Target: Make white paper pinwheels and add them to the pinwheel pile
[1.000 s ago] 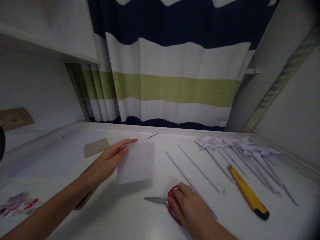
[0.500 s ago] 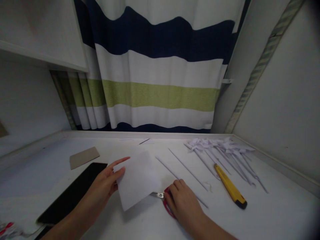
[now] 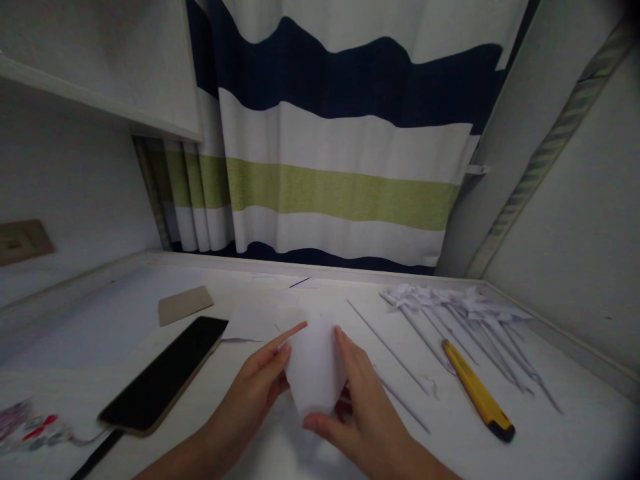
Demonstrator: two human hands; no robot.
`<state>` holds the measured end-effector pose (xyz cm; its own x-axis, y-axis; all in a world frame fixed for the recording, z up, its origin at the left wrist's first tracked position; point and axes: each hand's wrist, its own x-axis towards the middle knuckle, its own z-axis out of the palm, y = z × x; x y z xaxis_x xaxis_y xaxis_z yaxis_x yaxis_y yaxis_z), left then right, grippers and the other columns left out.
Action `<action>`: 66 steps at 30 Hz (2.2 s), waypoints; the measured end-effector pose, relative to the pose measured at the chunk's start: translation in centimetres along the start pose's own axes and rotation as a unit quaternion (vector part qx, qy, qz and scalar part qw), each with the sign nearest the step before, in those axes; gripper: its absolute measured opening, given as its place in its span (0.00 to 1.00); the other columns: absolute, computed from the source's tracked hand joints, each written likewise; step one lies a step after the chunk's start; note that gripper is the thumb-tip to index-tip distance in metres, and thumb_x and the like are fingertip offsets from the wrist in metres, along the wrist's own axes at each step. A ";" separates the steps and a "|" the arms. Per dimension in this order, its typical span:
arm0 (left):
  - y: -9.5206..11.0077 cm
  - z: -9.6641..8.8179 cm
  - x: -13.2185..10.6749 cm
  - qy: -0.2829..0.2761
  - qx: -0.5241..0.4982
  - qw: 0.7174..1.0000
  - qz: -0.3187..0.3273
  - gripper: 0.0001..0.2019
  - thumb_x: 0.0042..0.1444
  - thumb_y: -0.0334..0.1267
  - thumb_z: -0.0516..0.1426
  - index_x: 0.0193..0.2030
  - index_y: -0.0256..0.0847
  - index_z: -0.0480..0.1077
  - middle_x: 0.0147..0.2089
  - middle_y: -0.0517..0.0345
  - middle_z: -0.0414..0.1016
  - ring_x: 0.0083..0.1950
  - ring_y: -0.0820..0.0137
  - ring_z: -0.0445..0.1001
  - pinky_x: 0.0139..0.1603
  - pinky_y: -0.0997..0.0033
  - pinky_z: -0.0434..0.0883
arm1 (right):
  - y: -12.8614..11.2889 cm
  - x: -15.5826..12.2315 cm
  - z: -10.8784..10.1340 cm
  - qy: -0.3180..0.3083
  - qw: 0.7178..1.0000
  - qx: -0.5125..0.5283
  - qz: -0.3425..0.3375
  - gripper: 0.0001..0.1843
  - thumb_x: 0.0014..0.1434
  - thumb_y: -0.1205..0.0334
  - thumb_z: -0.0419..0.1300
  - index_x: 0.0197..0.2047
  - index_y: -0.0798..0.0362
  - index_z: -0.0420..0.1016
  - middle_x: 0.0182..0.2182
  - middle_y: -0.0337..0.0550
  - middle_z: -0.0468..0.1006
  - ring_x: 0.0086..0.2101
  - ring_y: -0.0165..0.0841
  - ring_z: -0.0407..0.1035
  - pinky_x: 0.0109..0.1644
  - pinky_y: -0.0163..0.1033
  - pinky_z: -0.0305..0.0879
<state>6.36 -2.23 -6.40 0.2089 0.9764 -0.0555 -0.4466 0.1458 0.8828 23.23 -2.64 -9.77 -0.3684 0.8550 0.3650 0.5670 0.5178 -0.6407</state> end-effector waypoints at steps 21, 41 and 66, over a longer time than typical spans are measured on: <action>-2.0 -1.0 0.1 -0.027 0.177 0.984 0.023 0.08 0.48 0.37 0.58 0.33 0.35 0.71 0.31 0.55 0.74 0.34 0.68 0.71 0.37 0.70 0.66 | -1.4 0.7 0.4 -0.048 0.866 0.465 0.177 0.28 0.41 0.65 0.64 0.45 0.48 0.56 0.34 0.40 0.70 0.33 0.34 0.69 0.37 0.40 0.65; -3.1 -1.8 -0.2 -0.058 0.166 0.982 -0.069 0.17 0.51 0.40 0.55 0.47 0.35 0.66 0.38 0.49 0.75 0.37 0.66 0.74 0.39 0.67 0.68 | -0.6 0.5 -0.9 0.122 0.894 0.401 0.160 0.16 0.51 0.57 0.58 0.45 0.44 0.67 0.43 0.42 0.74 0.42 0.37 0.69 0.41 0.40 0.69; -1.7 -1.2 -0.5 -0.138 0.071 0.985 -0.075 0.14 0.56 0.40 0.50 0.39 0.34 0.72 0.36 0.52 0.75 0.37 0.68 0.74 0.43 0.65 0.69 | 0.7 -0.5 -0.6 0.088 0.912 -0.269 -0.297 0.18 0.53 0.70 0.54 0.48 0.51 0.68 0.49 0.59 0.64 0.47 0.45 0.61 0.39 0.47 0.69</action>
<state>5.97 -2.76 -8.43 0.5005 0.8621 -0.0796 -0.2711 0.2433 0.9313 24.29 -2.69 -9.97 -0.6304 0.3865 0.6732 0.6037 0.7892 0.1122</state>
